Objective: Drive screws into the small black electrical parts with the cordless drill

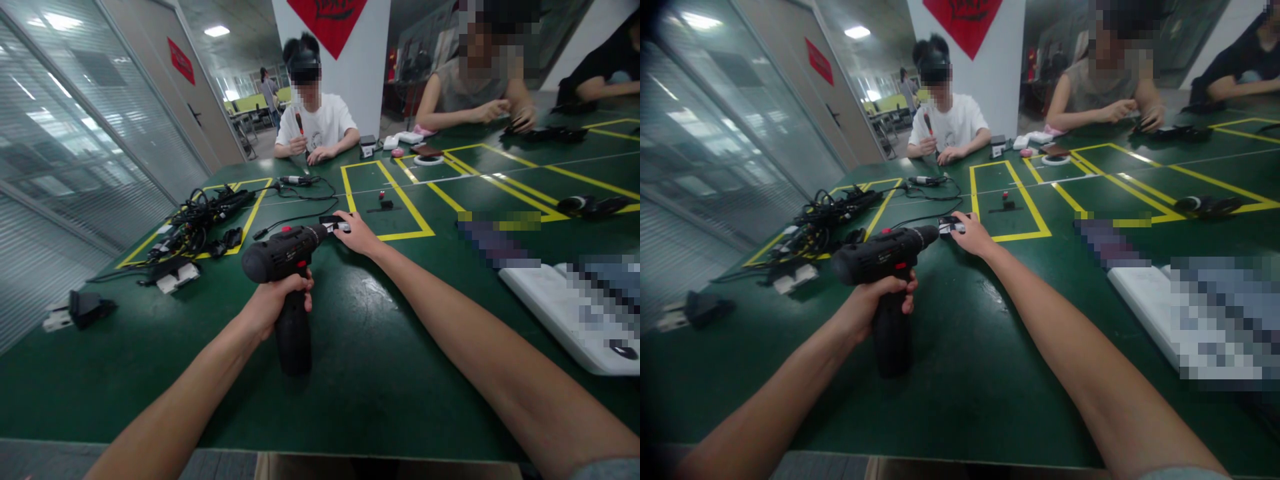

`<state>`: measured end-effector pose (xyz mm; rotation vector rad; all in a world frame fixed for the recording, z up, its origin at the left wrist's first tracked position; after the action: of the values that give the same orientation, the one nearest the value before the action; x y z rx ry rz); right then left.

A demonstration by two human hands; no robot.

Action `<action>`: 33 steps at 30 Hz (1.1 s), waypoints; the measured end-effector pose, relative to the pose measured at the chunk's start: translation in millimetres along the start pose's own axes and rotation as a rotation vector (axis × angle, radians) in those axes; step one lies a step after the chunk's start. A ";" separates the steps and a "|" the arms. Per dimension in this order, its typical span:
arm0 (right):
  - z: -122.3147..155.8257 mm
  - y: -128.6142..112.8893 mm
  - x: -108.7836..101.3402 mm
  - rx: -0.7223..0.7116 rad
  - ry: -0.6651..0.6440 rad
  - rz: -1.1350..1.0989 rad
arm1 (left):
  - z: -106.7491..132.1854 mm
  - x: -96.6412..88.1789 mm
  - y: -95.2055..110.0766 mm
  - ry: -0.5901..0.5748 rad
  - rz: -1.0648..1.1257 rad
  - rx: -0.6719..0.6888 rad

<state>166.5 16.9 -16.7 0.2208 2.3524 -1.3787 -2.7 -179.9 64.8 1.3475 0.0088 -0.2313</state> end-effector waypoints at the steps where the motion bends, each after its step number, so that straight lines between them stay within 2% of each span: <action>1: -0.1 0.1 0.0 0.000 0.000 -0.001 | 0.1 -0.1 -0.1 -0.001 0.000 0.000; 33: -0.4 2.0 0.3 0.017 -0.008 -0.008 | 1.6 1.6 3.3 0.007 0.007 -0.018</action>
<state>166.7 18.2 -18.2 0.2100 2.3382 -1.4013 -0.7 -181.0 68.0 1.3304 0.0122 -0.2201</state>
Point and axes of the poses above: each hand's wrist, its own z-axis away from the middle knuckle, its own x-axis out of the palm, y = z × x, the point moved 3 cm from there along -z, towards the middle knuckle, and after that the axes turned 13 degrees about -z, right-handed, at the moved point
